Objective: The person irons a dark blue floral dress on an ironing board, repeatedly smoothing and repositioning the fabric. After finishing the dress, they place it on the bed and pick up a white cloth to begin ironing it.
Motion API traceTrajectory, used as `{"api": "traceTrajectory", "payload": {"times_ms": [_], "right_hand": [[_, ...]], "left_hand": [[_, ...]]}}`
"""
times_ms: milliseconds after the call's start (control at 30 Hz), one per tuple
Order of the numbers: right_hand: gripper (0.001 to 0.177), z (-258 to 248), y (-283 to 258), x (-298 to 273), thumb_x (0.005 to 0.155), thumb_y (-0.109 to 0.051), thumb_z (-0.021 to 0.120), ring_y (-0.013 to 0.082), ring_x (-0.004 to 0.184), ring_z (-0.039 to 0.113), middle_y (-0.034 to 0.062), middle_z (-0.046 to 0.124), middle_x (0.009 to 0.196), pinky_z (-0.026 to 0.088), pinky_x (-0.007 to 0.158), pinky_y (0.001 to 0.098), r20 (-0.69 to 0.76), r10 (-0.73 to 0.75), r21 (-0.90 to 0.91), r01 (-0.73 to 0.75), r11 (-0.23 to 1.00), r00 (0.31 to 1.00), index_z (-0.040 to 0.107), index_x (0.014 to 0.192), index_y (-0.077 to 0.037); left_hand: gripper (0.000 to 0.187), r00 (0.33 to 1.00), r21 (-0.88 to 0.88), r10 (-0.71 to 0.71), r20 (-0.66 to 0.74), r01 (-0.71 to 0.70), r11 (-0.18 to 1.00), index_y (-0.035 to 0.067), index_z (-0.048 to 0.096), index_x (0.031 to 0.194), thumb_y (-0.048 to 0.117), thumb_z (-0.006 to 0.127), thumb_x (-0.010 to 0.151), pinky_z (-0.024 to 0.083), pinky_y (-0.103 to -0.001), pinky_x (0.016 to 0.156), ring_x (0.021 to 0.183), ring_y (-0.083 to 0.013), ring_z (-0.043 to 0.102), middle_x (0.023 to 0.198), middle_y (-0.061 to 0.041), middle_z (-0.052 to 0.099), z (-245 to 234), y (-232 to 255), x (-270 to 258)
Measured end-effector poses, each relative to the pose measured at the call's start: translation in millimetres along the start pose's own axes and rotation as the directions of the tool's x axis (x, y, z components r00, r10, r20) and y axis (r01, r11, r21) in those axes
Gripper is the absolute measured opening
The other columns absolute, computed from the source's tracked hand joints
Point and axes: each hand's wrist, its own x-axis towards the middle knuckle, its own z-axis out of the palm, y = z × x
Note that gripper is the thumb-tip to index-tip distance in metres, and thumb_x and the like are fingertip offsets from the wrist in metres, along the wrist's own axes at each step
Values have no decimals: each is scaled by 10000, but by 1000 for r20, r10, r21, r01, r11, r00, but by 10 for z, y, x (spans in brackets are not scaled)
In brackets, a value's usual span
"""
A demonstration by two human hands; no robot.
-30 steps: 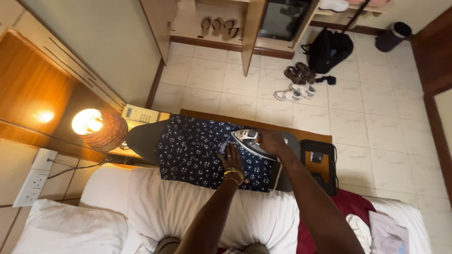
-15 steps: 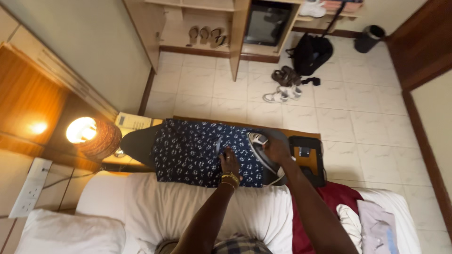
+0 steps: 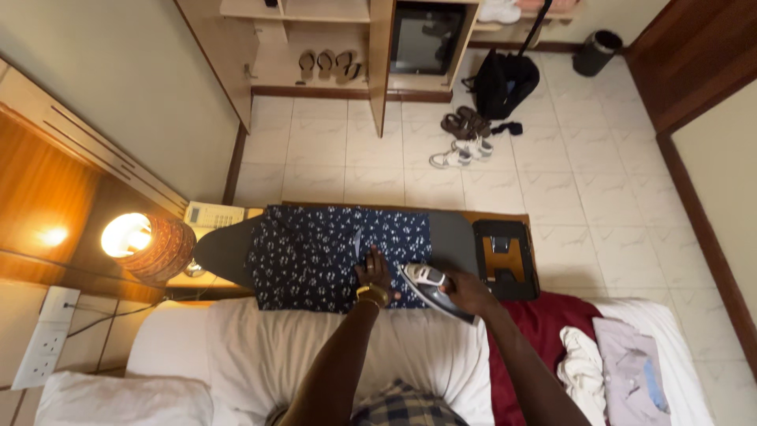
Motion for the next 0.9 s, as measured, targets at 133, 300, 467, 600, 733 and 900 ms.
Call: {"api": "traceTrajectory", "payload": {"times_ms": [133,300,467,600,733,900], "right_hand": [[361,70,-78,107,967,-335,641,383,1033,662,176,722,1069,503,878,480,4,-51,-134,51,990,999,635,1293,-178],[456,121,-282,220,874,-243,658,330,1104,673,116,709,1213,522,951,431,27,-97,-99,100,990,995,640,1330,-234],[446,189,-438,307,894,-299,683,318,1134,664,95,713,1233,506,970,434,114,-140,-132,155,979,984,627,1328,-215],[496,153,-517,332,884,-264,646,308,1123,681,92,711,1248,515,973,427,185,-128,-112,150,982,974,607,1378,-238],[417,126,-529,309,930,-363,672,295,1151,651,87,704,1238,489,979,432,228,-71,-168,111,979,971,622,1316,-214],[400,177,-452,332,897,-287,688,303,1118,683,114,730,1205,514,959,425,211,-188,-139,220,966,959,664,1289,-209]], "left_hand": [[1143,989,-72,-3,-148,-7,997,10,191,1586,518,830,786,233,-673,1121,1531,-365,160,1676,-187,125,-9,-99,-148],[480,775,-521,-337,-534,13,854,174,549,1294,343,746,889,402,-529,1066,1279,-288,537,1305,-85,592,678,-15,-804],[598,798,-986,-583,152,84,-142,3,601,1192,380,872,816,570,-394,886,846,-204,622,930,-97,639,1015,300,-903],[441,779,-827,-605,165,-226,-515,-56,685,1154,182,860,827,579,-322,773,834,-156,669,1004,-49,712,903,133,-571],[340,761,-702,-615,204,-324,-634,-88,688,1113,103,791,851,603,-309,691,791,-204,690,1045,-121,729,896,-38,-599],[301,783,-652,-587,206,-337,-679,-99,661,1021,139,772,876,668,-373,676,734,-210,698,974,-132,690,924,-44,-635]]}}
